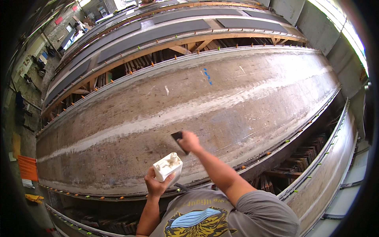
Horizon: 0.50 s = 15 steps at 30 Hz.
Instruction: The person applies a white adhesive from a bottle onto a large curved wooden surface and spreads it with a black scraper. The person repeatedly squeezes the bottle to dispense the substance and uses the scraper to smooth it into a continuous line along the wood.
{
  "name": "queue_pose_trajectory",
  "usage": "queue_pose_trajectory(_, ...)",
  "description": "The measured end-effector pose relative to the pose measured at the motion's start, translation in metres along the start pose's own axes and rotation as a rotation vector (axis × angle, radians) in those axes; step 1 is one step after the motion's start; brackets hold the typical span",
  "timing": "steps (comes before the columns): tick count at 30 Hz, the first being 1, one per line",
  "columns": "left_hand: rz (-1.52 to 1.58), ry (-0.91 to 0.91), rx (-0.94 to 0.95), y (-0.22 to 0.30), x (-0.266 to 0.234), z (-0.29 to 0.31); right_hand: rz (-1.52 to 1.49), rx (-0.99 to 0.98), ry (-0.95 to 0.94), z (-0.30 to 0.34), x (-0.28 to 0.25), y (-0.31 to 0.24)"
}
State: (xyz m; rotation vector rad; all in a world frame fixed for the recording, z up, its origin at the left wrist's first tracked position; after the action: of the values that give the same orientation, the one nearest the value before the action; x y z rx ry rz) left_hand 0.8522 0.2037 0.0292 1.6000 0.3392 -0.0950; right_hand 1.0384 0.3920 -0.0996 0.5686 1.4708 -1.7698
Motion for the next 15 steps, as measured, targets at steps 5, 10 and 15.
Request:
queue_pose_trajectory(5, -0.011, 0.087, 0.019, 0.003, -0.007, 0.002, -0.105, 0.368, 0.190, -0.057, -0.119, 0.198)
queue_pose_trajectory(10, -0.023, 0.111, -0.021, -0.013, -0.014, 0.020, 0.283, 0.494, 0.433, -0.046, -0.274, 0.297)
queue_pose_trajectory(15, 0.042, 0.132, -0.069, -0.018, -0.011, 0.028, 0.546, 0.253, 0.349, -0.045, -0.204, 0.237)
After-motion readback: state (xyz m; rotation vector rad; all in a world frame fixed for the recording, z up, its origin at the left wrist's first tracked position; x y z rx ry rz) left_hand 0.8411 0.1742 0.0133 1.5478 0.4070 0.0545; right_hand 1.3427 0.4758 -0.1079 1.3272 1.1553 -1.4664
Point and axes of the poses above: each hand's wrist, its own z-axis away from the middle knuckle, its own x-axis out of the palm, y = z × x, the point moved 5 cm from there along -z, towards the middle knuckle, and after that the axes turned 2 degrees about z, right-handed, at the moved point
